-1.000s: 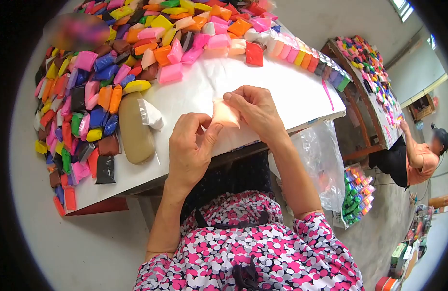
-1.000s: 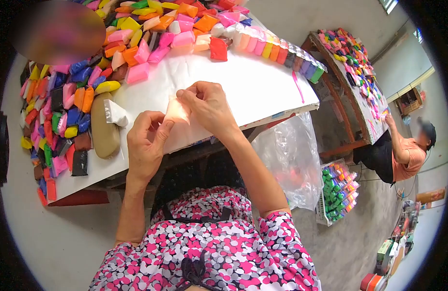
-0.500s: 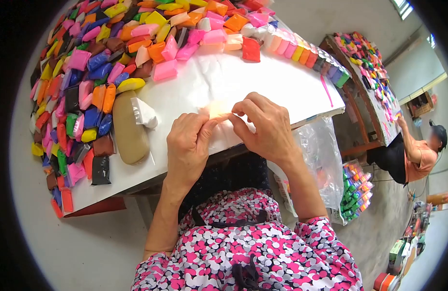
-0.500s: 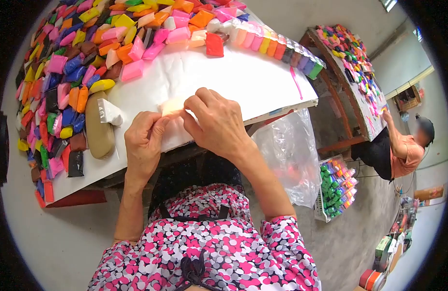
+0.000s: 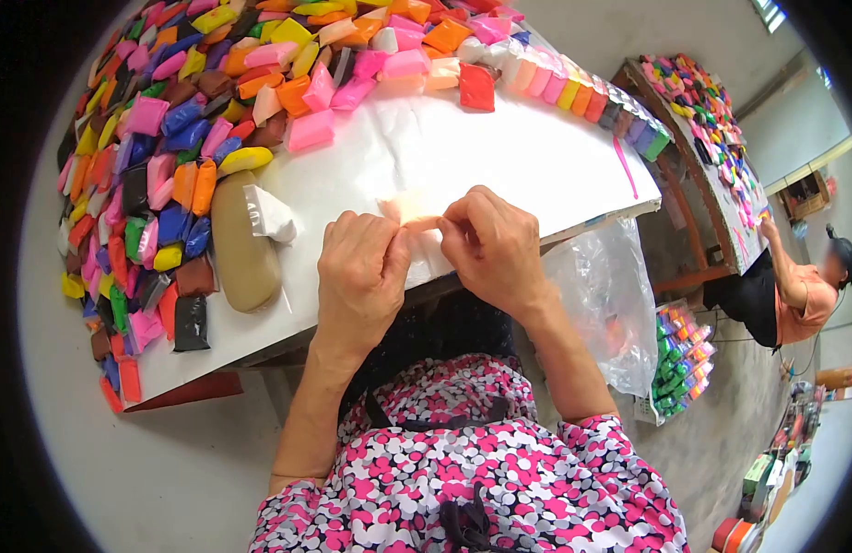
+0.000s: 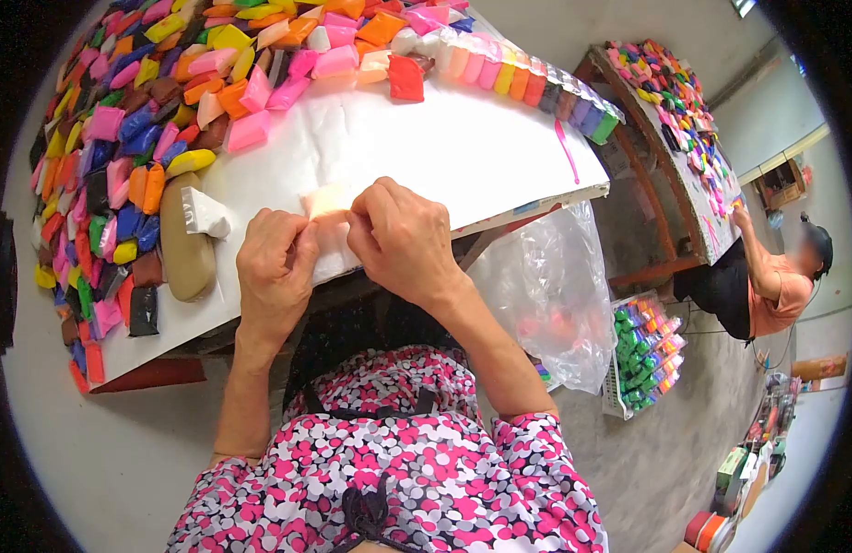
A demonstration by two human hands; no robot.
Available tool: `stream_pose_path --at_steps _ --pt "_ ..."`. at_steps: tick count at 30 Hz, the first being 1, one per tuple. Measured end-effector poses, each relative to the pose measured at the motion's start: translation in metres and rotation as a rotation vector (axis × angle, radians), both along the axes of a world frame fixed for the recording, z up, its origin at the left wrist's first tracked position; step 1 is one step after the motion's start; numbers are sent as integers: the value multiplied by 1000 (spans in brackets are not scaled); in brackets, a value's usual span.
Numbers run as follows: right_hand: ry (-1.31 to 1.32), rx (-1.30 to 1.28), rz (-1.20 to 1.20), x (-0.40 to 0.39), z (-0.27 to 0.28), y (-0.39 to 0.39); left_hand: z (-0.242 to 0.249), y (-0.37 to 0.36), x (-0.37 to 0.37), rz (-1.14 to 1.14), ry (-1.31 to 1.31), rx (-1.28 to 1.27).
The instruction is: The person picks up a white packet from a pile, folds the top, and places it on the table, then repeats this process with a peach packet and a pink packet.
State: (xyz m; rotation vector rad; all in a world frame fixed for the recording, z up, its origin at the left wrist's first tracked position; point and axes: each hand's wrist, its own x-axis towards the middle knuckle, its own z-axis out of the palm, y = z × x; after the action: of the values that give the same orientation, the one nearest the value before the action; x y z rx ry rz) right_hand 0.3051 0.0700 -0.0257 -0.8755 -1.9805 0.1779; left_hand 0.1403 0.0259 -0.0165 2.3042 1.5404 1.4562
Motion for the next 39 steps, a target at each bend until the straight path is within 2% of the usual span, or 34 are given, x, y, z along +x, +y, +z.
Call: stream_pose_path --at_steps 10,19,27,30,33,36,39 --pt "-90 206 -86 2 -4 -4 -6 2 3 17 102 102" --pt "-136 261 -56 9 -7 -3 3 0 4 -73 80 -35" --pt "-201 332 -112 9 -13 -7 -6 3 8 -25 169 97" --pt "-188 344 -127 11 -11 -14 -7 -2 9 5 157 124" --pt "10 294 -22 16 -5 -18 -12 -7 4 -19 92 204" --pt "261 -297 141 27 24 -31 -13 -8 2 -1 -29 273" --pt "698 -754 405 24 29 -18 -11 -11 5 44 -125 313"
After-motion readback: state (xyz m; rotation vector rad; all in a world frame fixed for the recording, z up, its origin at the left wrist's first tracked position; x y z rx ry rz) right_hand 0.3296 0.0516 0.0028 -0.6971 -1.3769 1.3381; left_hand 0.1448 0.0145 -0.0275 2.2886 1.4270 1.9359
